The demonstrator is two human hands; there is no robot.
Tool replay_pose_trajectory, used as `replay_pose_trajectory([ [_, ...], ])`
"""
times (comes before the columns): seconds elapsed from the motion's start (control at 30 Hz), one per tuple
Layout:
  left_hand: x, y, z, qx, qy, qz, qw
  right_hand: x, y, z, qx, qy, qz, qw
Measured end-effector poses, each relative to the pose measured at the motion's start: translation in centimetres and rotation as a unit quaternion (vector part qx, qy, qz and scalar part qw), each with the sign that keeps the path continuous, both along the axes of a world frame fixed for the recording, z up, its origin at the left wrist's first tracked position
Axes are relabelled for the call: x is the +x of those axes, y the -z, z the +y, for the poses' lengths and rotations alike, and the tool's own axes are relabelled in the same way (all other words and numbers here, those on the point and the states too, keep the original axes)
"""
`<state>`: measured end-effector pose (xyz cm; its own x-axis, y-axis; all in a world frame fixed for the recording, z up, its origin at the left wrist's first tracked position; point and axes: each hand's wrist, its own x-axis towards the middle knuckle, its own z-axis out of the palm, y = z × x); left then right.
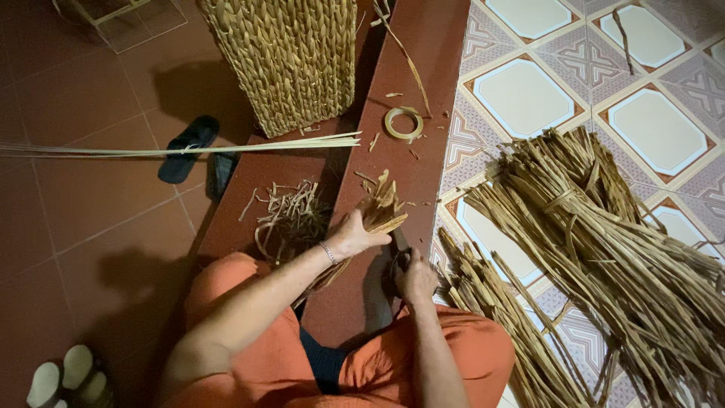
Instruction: The person sits on the floor and uses shears to trim bundles of dried plant strips to a uniform length. They repeatedly pick up bundles, align them, cut the ends, and place the trimmed pieces aside.
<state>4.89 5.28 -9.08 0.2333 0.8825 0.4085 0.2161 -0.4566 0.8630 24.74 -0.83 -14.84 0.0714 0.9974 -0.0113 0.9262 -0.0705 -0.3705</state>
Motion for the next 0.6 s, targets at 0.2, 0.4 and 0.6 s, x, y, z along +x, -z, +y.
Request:
replay_pose_trajectory([
  [0.2, 0.2, 0.5, -0.1, -0.211, -0.087, 0.265, 0.937, 0.0, 0.3, 0.3, -0.009, -0.039, -0.007, 0.999],
  [0.4, 0.1, -0.3, 0.2, -0.21, -0.082, 0.409, 0.884, -0.3, -0.1, 0.3, -0.112, -0.026, -0.026, 0.993],
  [0.6, -0.1, 0.0, 0.0, -0.041, -0.128, 0.402, 0.906, -0.2, -2.2, -0.4, -0.067, -0.018, 0.007, 0.998],
])
